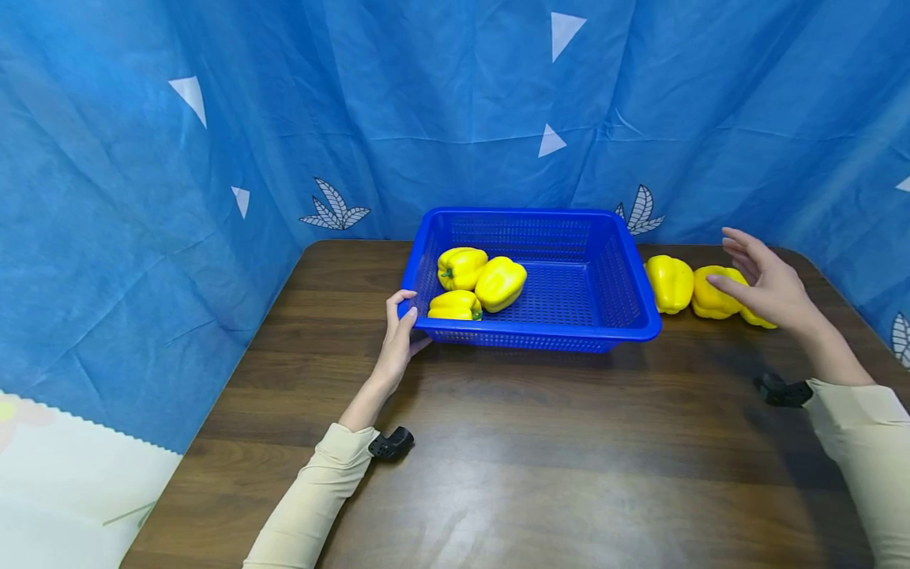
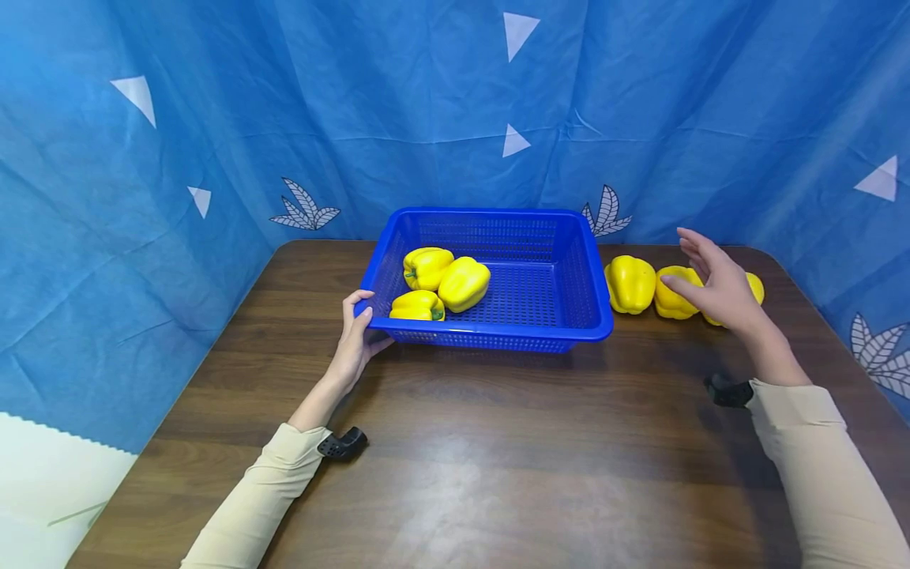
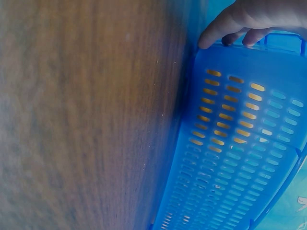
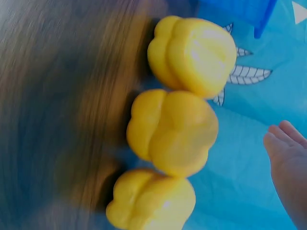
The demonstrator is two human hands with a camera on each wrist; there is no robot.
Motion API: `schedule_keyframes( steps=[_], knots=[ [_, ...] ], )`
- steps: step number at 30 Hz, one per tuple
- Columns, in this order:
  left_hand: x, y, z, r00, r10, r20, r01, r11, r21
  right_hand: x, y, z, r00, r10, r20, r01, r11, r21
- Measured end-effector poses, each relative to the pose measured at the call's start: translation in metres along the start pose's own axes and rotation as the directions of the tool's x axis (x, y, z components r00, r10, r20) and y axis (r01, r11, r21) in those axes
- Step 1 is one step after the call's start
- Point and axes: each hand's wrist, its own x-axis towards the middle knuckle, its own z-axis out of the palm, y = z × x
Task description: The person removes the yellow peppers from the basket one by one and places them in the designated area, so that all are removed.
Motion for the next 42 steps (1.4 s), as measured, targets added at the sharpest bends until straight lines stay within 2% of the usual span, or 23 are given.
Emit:
schedule_keyframes(
  steps=[9,22,35,42],
  knots=[
    [0.0,0.0,0.0,1.0,-0.003,-0.002,0.003,1.0,0.012,0.013,-0.014,0.016,0.999,-0.015,0.034,0.013,0.999,0.043],
    [0.001,-0.001,0.0,1.0,-0.004,-0.003,0.004,1.0,0.007,0.026,-0.044,0.037,0.993,-0.096,0.071,0.088,0.99,0.107],
    [0.001,-0.002,0.0,1.0,-0.006,-0.012,0.006,1.0,0.027,0.041,-0.063,0.063,0.974,-0.184,0.131,0.175,0.982,0.074],
    [0.001,-0.002,0.001,1.0,-0.013,-0.026,0.013,0.999,0.031,0.046,-0.076,0.07,0.967,-0.185,0.177,0.175,0.982,0.074]
  ],
)
